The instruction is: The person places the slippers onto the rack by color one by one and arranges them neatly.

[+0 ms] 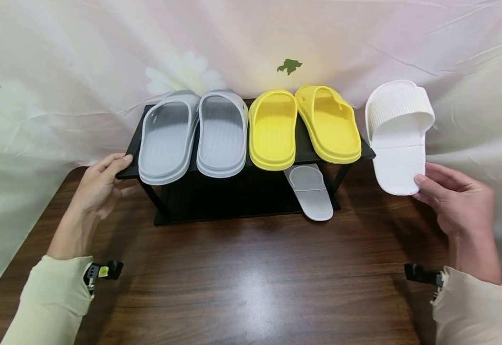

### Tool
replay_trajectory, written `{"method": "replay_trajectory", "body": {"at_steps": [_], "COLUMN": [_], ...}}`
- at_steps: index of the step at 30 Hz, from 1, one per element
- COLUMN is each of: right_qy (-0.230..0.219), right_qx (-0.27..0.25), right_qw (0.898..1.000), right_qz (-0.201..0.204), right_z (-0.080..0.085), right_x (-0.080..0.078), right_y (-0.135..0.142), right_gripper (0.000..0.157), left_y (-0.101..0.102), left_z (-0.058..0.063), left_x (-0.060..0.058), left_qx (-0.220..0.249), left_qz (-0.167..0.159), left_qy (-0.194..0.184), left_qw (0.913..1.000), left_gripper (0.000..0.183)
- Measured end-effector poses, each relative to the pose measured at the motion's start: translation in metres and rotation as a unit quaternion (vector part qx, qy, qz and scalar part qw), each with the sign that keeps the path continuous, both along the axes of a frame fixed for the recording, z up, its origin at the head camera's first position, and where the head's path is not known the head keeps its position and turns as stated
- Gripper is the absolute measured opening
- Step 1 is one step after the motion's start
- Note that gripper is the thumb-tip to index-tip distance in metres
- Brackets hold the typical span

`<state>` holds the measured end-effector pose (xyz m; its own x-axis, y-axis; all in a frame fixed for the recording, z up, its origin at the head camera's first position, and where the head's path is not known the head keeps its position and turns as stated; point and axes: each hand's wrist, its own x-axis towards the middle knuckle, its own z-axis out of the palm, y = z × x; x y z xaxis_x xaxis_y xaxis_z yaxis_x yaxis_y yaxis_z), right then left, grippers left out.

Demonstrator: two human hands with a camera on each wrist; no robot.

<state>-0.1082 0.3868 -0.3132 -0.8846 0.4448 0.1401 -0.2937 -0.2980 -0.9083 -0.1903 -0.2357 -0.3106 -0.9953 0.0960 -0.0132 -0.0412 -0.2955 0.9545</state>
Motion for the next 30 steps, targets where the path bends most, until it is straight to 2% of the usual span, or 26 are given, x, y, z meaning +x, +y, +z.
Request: {"method": "replay_trajectory", "body": {"at_steps": [5, 14, 19, 26, 30], "right_qy": [0.013, 0.023, 0.035, 0.063, 0.091], "right_qx": [-0.023, -0.006, 0.021, 0.036, 0.043], "right_qw": [1.000, 1.000, 0.999, 0.997, 0.995], "right_qz": [0.009, -0.010, -0.021, -0.011, 0.013], "right_z": [0.006, 0.014, 0.019, 0.025, 0.026], "right_x": [0.001, 0.003, 0.003, 0.003, 0.003], "right_y": [0.000, -0.002, -0.005, -0.010, -0.014], "right_gripper": [0.036, 0.034, 0.032, 0.034, 0.034], "left_y": [0.000, -0.001, -0.001, -0.001, -0.001], "left_z": [0.000, 0.000, -0.001, -0.001, -0.002], "left_x": [0.000, 0.000, 0.000, 0.000, 0.000], "left_qx": [-0.006, -0.017, -0.007, -0.001, -0.002], "left_qz": [0.005, 0.002, 0.004, 0.001, 0.000], "left_qy": [0.001, -0.002, -0.006, -0.004, -0.001], "left_qw": [1.0000, 0.9998, 1.0000, 1.0000, 1.0000], "left_gripper": [0.013, 0.014, 0.013, 0.012, 0.013]}}
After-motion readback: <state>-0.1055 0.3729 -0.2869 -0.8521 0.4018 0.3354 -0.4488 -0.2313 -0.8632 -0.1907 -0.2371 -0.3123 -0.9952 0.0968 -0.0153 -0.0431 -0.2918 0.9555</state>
